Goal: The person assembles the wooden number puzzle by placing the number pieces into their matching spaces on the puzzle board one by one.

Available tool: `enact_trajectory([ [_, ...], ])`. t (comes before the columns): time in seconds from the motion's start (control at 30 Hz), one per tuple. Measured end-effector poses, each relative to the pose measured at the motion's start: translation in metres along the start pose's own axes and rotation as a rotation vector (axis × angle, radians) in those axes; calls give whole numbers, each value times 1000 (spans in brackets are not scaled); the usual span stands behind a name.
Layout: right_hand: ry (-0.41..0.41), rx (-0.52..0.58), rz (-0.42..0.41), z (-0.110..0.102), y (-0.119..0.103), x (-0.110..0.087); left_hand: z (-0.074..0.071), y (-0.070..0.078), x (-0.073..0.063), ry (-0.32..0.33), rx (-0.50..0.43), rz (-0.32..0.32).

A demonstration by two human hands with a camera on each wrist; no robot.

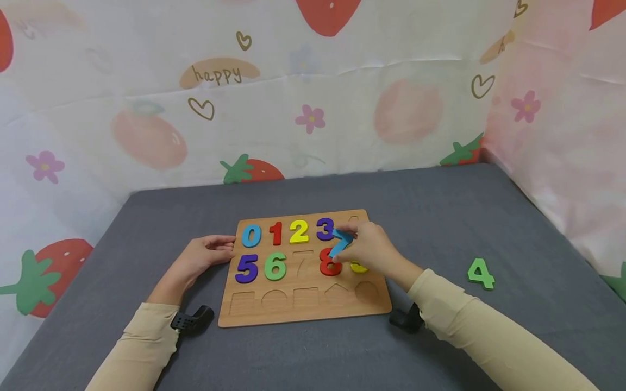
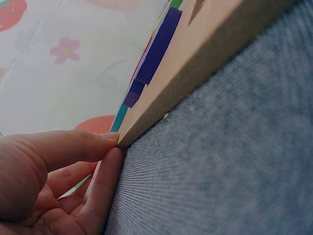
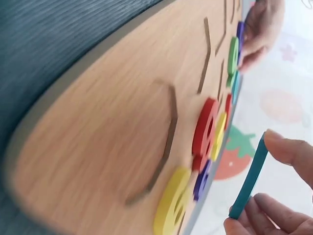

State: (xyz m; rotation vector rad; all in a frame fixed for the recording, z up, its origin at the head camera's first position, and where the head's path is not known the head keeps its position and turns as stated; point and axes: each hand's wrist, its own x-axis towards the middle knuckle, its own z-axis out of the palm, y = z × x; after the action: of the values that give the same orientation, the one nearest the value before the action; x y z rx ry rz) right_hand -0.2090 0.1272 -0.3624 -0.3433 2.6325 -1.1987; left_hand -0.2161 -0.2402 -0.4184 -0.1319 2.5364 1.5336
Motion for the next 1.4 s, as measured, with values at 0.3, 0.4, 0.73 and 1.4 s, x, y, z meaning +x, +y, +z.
enact_trajectory([
  [0.3,-103,20,-72,23,-11,12,4,2,3,-7,-3,8],
  [0.4,-103,-49,-80,29,-16,15,4,3,3,-4,-2,3],
  [0.73,-161,-84,-69,45,-23,28,3,2,1,4,-3,-1],
  [1.4,-189,-202,-48,63,-32,36,-1,-1,0,13,-11,-4],
])
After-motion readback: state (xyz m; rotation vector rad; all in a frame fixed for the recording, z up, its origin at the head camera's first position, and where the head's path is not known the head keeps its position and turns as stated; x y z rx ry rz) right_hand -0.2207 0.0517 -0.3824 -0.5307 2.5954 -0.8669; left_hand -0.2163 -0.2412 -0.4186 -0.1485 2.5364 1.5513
